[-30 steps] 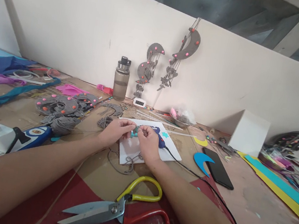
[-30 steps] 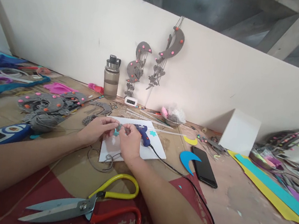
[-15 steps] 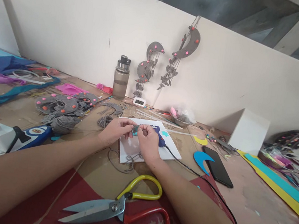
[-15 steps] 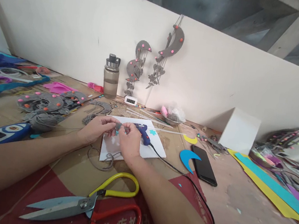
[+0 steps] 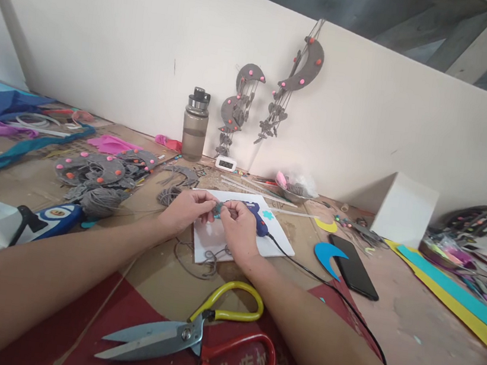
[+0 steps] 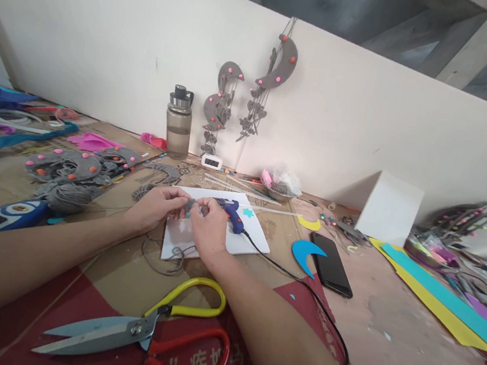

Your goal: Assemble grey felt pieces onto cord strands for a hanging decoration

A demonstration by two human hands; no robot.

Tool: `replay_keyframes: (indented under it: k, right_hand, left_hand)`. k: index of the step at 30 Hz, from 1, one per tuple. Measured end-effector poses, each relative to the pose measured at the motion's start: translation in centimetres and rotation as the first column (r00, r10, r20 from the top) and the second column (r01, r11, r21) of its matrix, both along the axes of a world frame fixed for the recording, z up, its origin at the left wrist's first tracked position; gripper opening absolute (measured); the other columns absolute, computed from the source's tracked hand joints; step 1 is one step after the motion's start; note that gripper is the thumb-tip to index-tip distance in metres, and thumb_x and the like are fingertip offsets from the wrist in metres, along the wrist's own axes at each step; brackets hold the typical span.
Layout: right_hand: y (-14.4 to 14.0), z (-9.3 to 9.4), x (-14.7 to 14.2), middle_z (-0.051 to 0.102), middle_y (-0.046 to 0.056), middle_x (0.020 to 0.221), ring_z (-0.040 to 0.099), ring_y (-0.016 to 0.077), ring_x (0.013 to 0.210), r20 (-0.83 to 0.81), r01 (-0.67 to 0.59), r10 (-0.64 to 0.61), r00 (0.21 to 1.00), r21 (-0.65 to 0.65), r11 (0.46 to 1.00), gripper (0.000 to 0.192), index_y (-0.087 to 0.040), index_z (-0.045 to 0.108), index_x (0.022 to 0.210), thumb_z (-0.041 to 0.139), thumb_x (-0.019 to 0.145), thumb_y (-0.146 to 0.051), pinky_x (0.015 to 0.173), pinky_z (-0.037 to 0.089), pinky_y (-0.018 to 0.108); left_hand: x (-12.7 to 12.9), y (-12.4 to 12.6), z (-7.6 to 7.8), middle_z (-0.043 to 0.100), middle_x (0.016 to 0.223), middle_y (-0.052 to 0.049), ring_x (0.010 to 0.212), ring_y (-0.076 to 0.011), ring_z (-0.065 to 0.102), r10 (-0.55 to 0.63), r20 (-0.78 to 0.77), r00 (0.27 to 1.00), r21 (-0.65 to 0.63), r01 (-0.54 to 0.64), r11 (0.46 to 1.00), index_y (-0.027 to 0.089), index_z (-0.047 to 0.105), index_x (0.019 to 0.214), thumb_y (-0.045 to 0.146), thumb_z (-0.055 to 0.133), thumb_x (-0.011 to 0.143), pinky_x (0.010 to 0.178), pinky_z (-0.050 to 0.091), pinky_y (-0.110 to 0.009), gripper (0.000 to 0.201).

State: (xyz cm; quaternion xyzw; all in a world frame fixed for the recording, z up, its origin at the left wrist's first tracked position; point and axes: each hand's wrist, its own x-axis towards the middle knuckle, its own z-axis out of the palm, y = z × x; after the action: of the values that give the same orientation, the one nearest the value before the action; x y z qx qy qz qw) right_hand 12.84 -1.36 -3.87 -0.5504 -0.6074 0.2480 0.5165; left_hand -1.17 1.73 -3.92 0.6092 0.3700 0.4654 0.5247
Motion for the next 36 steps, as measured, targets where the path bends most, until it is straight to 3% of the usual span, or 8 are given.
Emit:
replay_keyframes:
  k: [7,11,15,19,30,36]
  right_hand:
    - [0.15,-0.05,0.04,0.058,-0.002,0.066,0.047,0.0121,0.062,-0.033,0.002,-0.003,0.999,-0.026,1.0,0.017,-0.018,0.061,0.075,0.051,0.074,-0.032,0.062,0.038,0.025]
    - [0.18,0.2,0.12,0.06,-0.001,0.068,0.048,0.0121,0.062,-0.035,0.002,-0.003,0.999,-0.025,1.0,0.018,-0.017,0.062,0.077,0.052,0.073,-0.032,0.061,0.039,0.025]
    - [0.13,0.47,0.18,0.058,-0.002,0.064,0.047,0.0118,0.059,-0.003,0.004,-0.004,1.0,-0.004,1.0,0.017,-0.018,0.062,0.076,0.051,0.073,-0.031,0.059,0.038,0.025]
    - [0.12,0.61,0.25,0.058,-0.002,0.064,0.048,0.0121,0.06,0.063,-0.011,0.009,0.998,0.02,1.0,0.014,-0.018,0.061,0.076,0.051,0.073,-0.029,0.059,0.038,0.025]
    - [0.61,0.27,0.76,0.052,-0.002,0.073,0.048,0.014,0.07,0.081,-0.15,0.147,0.986,0.029,0.988,0.024,-0.018,0.059,0.096,0.048,0.077,-0.026,0.067,0.04,0.027]
    - [0.73,-0.09,0.79,0.052,-0.002,0.074,0.048,0.0146,0.071,0.091,-0.092,0.086,0.992,0.067,0.993,0.022,-0.018,0.057,0.095,0.05,0.076,-0.028,0.07,0.04,0.028]
  left_hand:
    - [-0.01,-0.19,0.16,0.06,0.055,-0.004,0.049,-0.0118,0.055,-0.117,0.209,0.971,-0.112,0.142,0.983,0.01,0.063,0.072,0.036,0.061,0.074,0.047,0.04,-0.023,0.026]
    - [-0.41,-0.17,0.45,0.064,0.063,-0.005,0.054,-0.0132,0.059,-0.152,0.165,0.975,-0.065,0.164,0.984,0.01,0.065,0.083,0.037,0.061,0.077,0.051,0.046,-0.025,0.029]
    - [-0.78,0.03,0.81,0.066,0.062,-0.003,0.054,-0.0129,0.061,-0.136,-0.028,0.99,0.035,0.137,0.99,0.01,0.065,0.09,0.034,0.066,0.074,0.057,0.05,-0.025,0.028]
    - [-0.64,0.1,0.76,0.067,0.059,-0.003,0.052,-0.0122,0.062,-0.059,-0.114,0.992,0.086,0.069,0.994,0.011,0.063,0.082,0.031,0.066,0.074,0.056,0.051,-0.024,0.022]
    - [0.03,-0.19,0.47,0.065,0.056,-0.002,0.05,-0.0122,0.062,0.024,-0.016,1.0,-0.053,-0.025,0.998,0.013,0.056,0.076,0.024,0.064,0.073,0.052,0.05,-0.024,0.014]
    - [0.1,-0.19,0.75,0.062,0.055,0.0,0.048,-0.0121,0.061,0.066,0.065,0.996,-0.119,-0.058,0.991,0.013,0.054,0.076,0.023,0.067,0.07,0.052,0.051,-0.025,0.017]
